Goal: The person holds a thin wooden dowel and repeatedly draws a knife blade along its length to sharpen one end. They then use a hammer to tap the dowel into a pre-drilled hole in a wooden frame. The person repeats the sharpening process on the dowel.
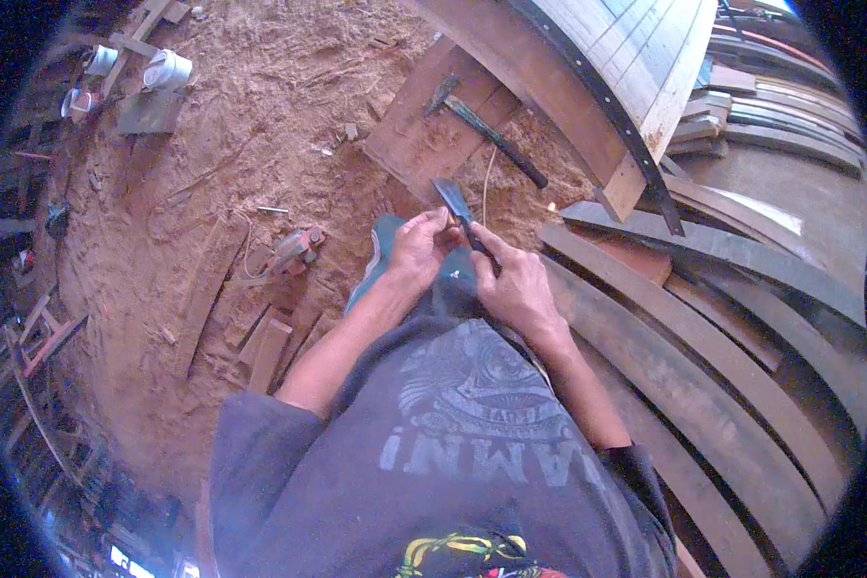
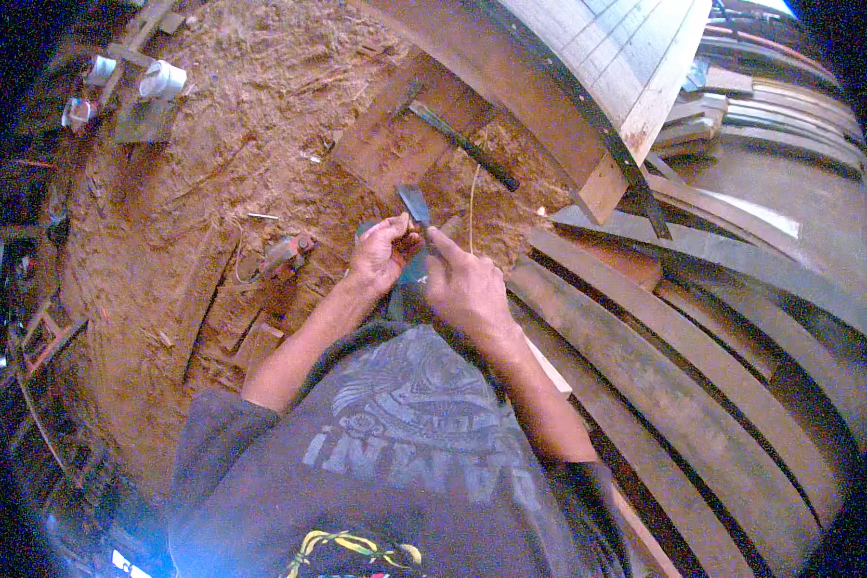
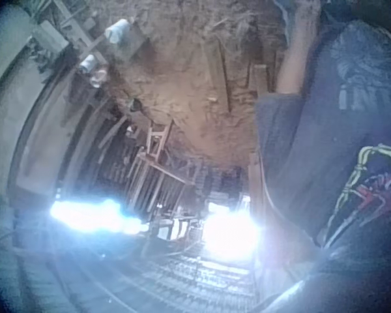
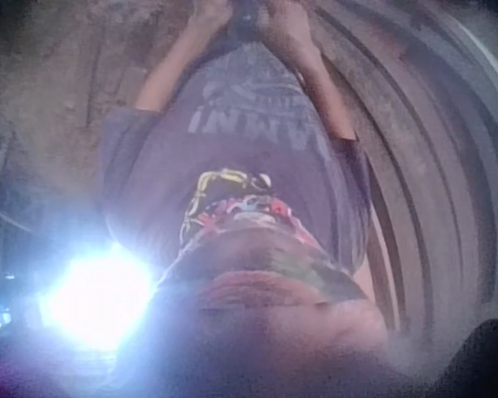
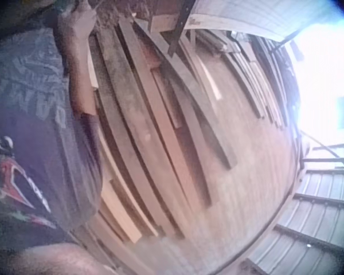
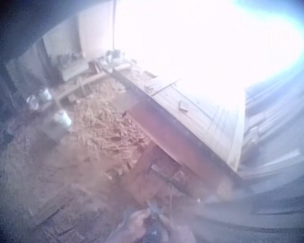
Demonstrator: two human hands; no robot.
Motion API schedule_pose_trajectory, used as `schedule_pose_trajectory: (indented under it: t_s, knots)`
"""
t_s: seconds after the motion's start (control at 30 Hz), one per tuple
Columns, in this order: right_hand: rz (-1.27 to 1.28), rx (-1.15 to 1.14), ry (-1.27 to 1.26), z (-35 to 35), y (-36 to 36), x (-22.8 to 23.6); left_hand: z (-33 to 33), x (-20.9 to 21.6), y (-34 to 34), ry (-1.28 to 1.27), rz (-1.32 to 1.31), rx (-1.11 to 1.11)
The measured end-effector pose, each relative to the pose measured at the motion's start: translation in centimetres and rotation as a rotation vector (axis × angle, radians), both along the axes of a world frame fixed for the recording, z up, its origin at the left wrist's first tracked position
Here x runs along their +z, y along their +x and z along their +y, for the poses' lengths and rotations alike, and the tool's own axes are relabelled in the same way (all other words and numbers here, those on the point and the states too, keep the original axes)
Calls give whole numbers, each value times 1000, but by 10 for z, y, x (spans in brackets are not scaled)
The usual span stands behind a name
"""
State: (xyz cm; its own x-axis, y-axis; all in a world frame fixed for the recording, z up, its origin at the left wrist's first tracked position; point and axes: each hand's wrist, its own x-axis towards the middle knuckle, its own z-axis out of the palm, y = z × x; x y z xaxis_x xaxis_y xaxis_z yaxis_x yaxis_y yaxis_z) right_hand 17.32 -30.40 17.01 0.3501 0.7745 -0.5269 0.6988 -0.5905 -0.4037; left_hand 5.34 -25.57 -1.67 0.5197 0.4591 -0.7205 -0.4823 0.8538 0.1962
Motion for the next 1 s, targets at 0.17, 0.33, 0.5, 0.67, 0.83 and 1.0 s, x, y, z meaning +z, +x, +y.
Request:
schedule_pose_trajectory:
  t_s: [0.17,0.33,0.5,0.67,0.83,1.0]
  knots:
    - [22,73,28,-27,11,17,5,11,3,-15,74,2]
    - [33,2,-35,7,4,2,-1,6,-2,40,38,0]
    - [56,22,-47,-23,9,24,0,-5,-5,35,-25,-33]
    - [18,23,-16,-7,3,6,-1,4,-7,41,-7,-38]
    - [-1,33,-27,-7,4,11,9,6,-4,79,49,-91]
    - [-45,94,-60,-11,1,5,-1,1,-2,155,167,-117]
